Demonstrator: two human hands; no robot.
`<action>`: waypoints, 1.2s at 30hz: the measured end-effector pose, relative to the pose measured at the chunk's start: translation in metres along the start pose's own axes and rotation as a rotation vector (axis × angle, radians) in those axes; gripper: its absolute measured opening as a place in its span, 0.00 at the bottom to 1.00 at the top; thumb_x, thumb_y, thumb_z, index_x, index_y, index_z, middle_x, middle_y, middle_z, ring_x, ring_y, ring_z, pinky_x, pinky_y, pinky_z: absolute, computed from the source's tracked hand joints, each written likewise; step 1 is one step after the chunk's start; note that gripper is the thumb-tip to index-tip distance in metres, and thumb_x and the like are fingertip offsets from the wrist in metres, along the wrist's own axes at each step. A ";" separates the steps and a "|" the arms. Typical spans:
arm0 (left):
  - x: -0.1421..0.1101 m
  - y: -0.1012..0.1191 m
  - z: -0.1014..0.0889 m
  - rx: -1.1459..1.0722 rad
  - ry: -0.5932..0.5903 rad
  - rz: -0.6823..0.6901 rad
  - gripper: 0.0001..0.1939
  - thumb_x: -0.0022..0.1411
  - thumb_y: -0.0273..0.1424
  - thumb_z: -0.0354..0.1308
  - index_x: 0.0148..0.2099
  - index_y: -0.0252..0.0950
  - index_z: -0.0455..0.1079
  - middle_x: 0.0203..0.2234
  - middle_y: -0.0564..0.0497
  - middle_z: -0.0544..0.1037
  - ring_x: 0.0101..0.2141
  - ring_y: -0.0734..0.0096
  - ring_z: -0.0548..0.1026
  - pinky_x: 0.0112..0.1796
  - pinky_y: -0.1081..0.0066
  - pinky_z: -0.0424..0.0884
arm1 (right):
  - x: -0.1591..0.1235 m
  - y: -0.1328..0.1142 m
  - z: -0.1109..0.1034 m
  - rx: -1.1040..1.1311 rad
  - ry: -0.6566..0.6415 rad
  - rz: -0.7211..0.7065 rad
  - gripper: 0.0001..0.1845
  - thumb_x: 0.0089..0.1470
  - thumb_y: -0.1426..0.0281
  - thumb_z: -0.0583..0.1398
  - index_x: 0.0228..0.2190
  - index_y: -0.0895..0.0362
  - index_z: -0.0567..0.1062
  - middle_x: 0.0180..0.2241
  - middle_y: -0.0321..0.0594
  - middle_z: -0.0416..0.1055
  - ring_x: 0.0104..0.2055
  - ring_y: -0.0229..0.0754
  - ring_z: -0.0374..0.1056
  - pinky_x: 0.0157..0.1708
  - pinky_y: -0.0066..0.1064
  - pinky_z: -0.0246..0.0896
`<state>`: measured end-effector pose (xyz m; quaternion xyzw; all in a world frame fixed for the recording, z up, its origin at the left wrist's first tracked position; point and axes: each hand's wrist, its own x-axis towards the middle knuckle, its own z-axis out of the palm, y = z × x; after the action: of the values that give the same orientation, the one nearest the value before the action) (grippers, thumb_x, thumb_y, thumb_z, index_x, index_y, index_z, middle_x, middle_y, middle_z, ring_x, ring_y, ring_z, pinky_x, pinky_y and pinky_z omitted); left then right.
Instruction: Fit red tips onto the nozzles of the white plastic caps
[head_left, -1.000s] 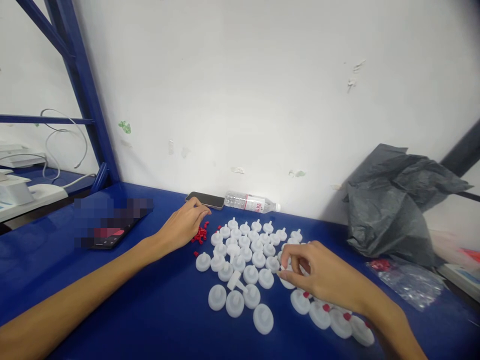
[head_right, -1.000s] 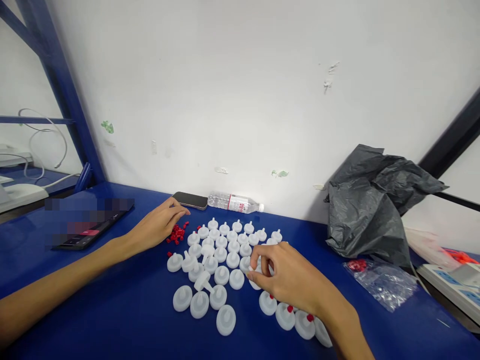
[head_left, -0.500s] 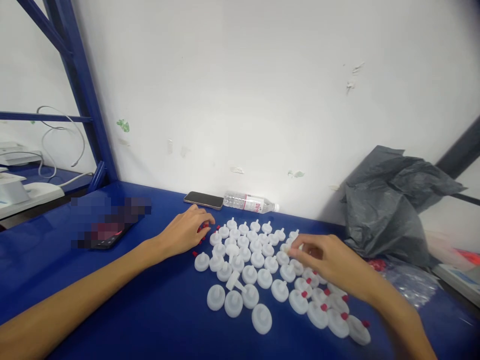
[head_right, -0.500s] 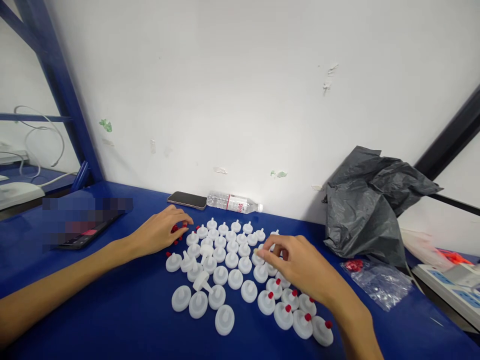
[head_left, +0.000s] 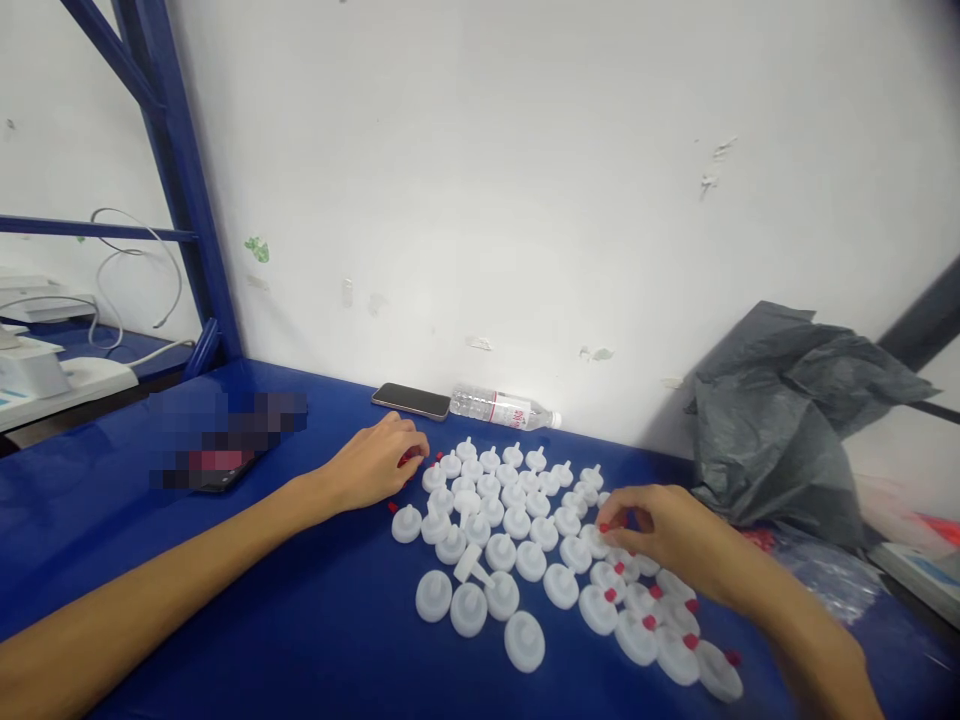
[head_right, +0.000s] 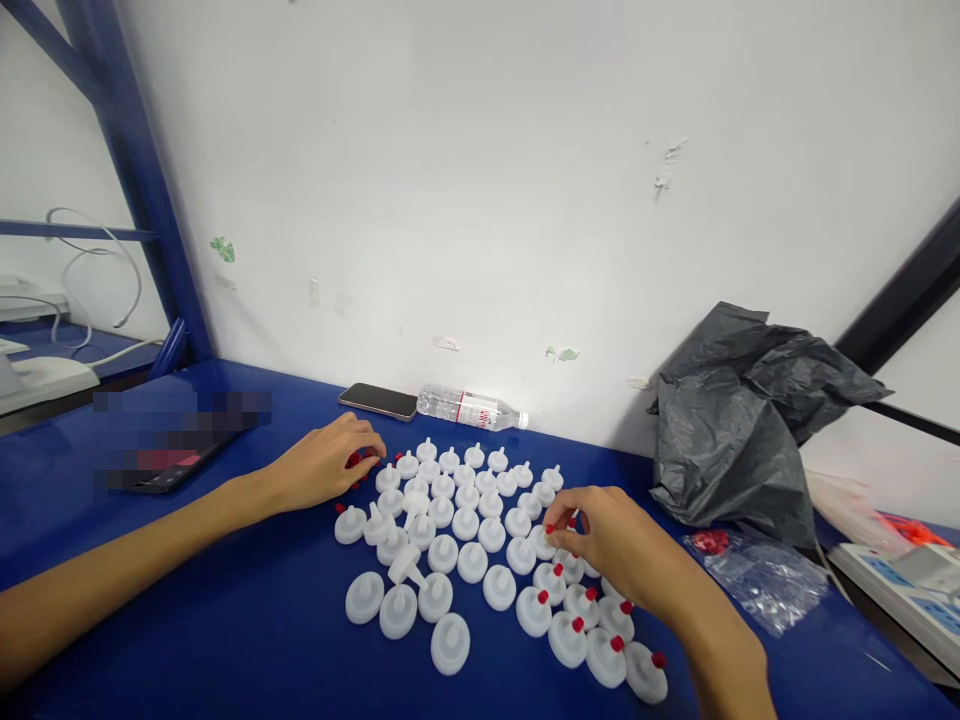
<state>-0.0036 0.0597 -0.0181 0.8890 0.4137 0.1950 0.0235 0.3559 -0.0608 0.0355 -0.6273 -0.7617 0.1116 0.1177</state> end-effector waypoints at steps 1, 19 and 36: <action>0.000 0.000 0.000 0.004 0.000 -0.002 0.13 0.68 0.35 0.49 0.41 0.41 0.75 0.37 0.47 0.77 0.42 0.58 0.70 0.34 0.66 0.68 | -0.001 -0.001 -0.001 0.016 0.030 -0.010 0.08 0.55 0.62 0.62 0.30 0.50 0.80 0.27 0.35 0.79 0.26 0.44 0.74 0.26 0.31 0.65; -0.017 0.061 -0.019 -0.031 0.398 0.462 0.12 0.66 0.28 0.54 0.52 0.35 0.68 0.38 0.46 0.76 0.38 0.63 0.70 0.38 0.64 0.68 | 0.003 -0.066 0.043 0.291 0.336 -0.250 0.30 0.63 0.57 0.59 0.62 0.47 0.56 0.37 0.37 0.75 0.35 0.42 0.73 0.35 0.32 0.69; -0.024 0.096 -0.007 0.198 0.325 0.647 0.11 0.72 0.30 0.45 0.34 0.36 0.62 0.27 0.48 0.70 0.27 0.66 0.62 0.29 0.64 0.58 | 0.001 -0.086 0.067 0.394 0.248 -0.497 0.47 0.54 0.61 0.69 0.66 0.41 0.49 0.42 0.33 0.77 0.44 0.41 0.75 0.49 0.34 0.69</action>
<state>0.0496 -0.0223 0.0005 0.9292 0.1264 0.2899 -0.1911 0.2544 -0.0772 -0.0006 -0.3963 -0.8351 0.1471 0.3520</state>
